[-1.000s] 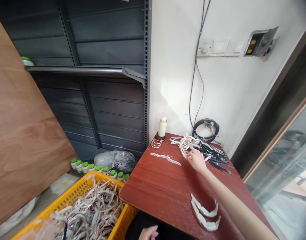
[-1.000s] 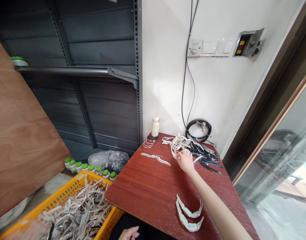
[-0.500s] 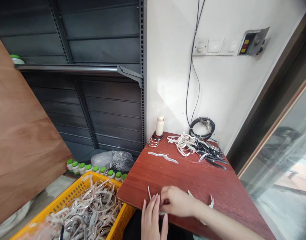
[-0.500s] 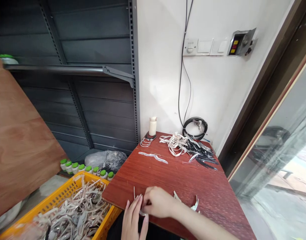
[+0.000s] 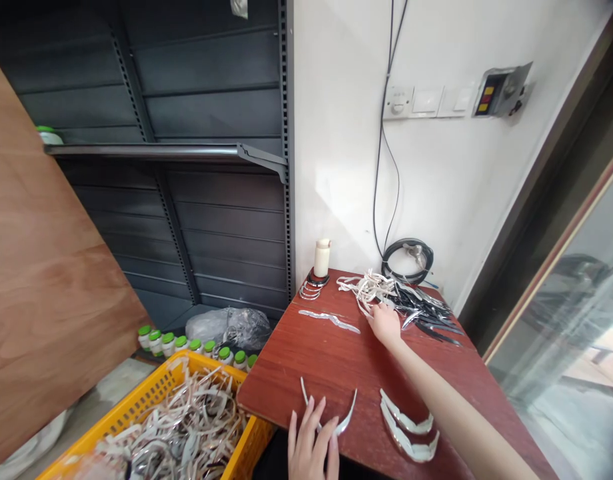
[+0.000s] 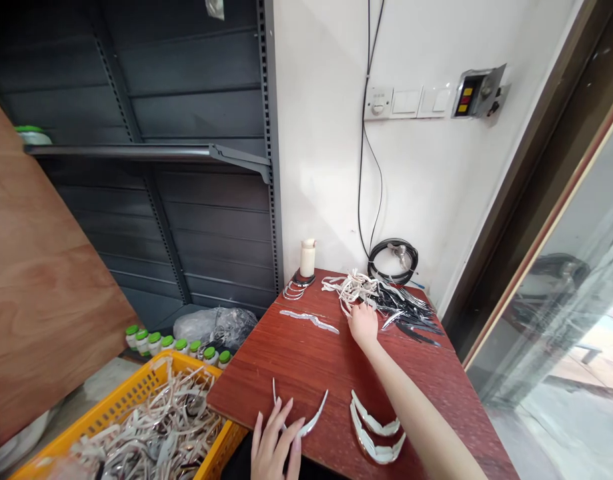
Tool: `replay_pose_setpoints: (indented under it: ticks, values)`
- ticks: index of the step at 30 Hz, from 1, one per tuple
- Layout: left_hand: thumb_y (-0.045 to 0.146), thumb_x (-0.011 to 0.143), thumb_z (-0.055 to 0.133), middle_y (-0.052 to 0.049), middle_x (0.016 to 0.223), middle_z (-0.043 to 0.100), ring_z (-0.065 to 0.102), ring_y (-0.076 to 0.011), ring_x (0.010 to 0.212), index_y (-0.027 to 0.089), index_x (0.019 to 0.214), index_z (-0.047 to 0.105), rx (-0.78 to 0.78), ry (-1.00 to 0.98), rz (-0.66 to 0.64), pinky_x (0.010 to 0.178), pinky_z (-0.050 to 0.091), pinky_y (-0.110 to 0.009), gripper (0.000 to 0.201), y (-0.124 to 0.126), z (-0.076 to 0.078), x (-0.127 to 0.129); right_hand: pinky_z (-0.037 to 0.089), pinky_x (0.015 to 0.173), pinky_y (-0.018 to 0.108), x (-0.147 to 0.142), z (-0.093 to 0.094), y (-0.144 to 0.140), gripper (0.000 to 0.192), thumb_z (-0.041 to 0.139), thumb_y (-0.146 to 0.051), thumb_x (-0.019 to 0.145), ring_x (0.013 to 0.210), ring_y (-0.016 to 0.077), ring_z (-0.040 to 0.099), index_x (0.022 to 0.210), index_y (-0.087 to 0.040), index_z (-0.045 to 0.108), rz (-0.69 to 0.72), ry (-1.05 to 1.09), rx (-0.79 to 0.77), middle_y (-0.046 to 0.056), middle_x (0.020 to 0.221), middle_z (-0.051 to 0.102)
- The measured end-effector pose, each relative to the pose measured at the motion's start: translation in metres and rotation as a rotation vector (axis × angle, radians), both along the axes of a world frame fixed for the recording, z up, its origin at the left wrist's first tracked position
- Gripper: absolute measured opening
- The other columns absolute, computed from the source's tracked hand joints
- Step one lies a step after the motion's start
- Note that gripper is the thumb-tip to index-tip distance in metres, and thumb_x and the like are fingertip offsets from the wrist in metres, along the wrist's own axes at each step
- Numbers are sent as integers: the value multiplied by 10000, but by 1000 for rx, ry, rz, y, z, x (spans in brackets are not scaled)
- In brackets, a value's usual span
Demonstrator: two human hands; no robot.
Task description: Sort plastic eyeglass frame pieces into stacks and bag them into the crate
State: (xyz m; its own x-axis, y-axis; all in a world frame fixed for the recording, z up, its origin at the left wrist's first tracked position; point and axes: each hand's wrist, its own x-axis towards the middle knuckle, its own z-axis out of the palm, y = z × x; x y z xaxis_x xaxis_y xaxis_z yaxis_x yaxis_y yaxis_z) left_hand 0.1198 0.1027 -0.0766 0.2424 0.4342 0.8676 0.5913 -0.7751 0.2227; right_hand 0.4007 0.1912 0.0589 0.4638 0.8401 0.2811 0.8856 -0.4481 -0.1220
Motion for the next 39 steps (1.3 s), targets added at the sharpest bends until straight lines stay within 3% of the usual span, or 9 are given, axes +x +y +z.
replay_pose_setpoints:
  ticks: [5, 9, 15, 20, 23, 26, 29, 33, 39]
  values:
    - [148, 922, 479, -68, 1247, 686, 569, -181, 1267, 221, 1217, 602, -68, -61, -17, 1183, 292, -409, 328, -2, -3, 2, 381, 903, 361, -8, 26, -11, 185, 555, -265, 937, 1102, 292, 575, 895, -169, 708, 113, 22, -5, 128, 1104, 682]
    - [174, 932, 473, -116, 1323, 633, 553, -203, 1289, 177, 1357, 481, -178, -148, -12, 1140, 360, -446, 425, -4, -6, 4, 417, 776, 261, -50, 45, -30, 221, 499, -297, 965, 889, 188, 672, 942, -205, 698, 328, 96, -68, 51, 935, 748]
    - [204, 942, 463, -118, 1358, 603, 558, -215, 1279, 186, 1474, 353, -207, -168, 22, 1118, 390, -449, 543, -4, -13, 6, 411, 646, 233, -140, 22, -78, 91, 658, -264, 789, 741, 188, 711, 789, -241, 746, 639, 179, -277, 9, 748, 765]
    - [233, 936, 476, -114, 1290, 641, 578, -236, 1247, 183, 1427, 421, -167, -159, 14, 1077, 425, -456, 497, 0, -17, 3, 424, 653, 185, -145, 12, -86, 128, 665, -260, 779, 770, 138, 707, 840, -272, 776, 885, 367, -364, -32, 828, 777]
    - [232, 934, 474, -101, 1219, 678, 582, -231, 1238, 180, 1361, 488, -156, -139, -7, 1081, 409, -445, 431, 2, -15, 0, 441, 741, 165, -109, 25, -59, 157, 640, -380, 845, 831, 121, 695, 866, -310, 779, 606, 300, -195, -51, 889, 775]
    - [225, 924, 491, -72, 1146, 708, 600, -224, 1212, 225, 1195, 605, -109, -118, -20, 1079, 401, -435, 294, 3, -14, 0, 427, 891, 289, -57, 37, -22, 362, 402, -282, 973, 1042, 216, 657, 1042, -195, 747, 224, 154, -38, 114, 1110, 735]
    - [219, 910, 501, -55, 1106, 720, 618, -224, 1184, 263, 1000, 665, -41, -106, -6, 1071, 398, -440, 192, 5, -16, 2, 413, 905, 386, -14, 33, 6, 366, 405, -255, 962, 1058, 294, 642, 1039, -117, 735, -14, 81, -4, 210, 1069, 721]
    - [237, 911, 493, -57, 1031, 734, 650, -220, 1123, 261, 912, 671, 41, -134, 37, 1047, 411, -423, 179, 10, -20, 5, 392, 911, 428, 7, 10, 23, 356, 421, -237, 953, 1076, 332, 616, 912, -123, 755, -126, 47, 21, 215, 1009, 731]
    - [227, 895, 514, -51, 1006, 739, 661, -213, 1096, 262, 898, 674, 67, -131, 53, 1024, 429, -402, 164, 11, -18, 6, 372, 920, 414, 18, -7, 29, 342, 396, -176, 953, 1075, 318, 607, 933, -107, 731, -98, 76, 96, 217, 1060, 705]
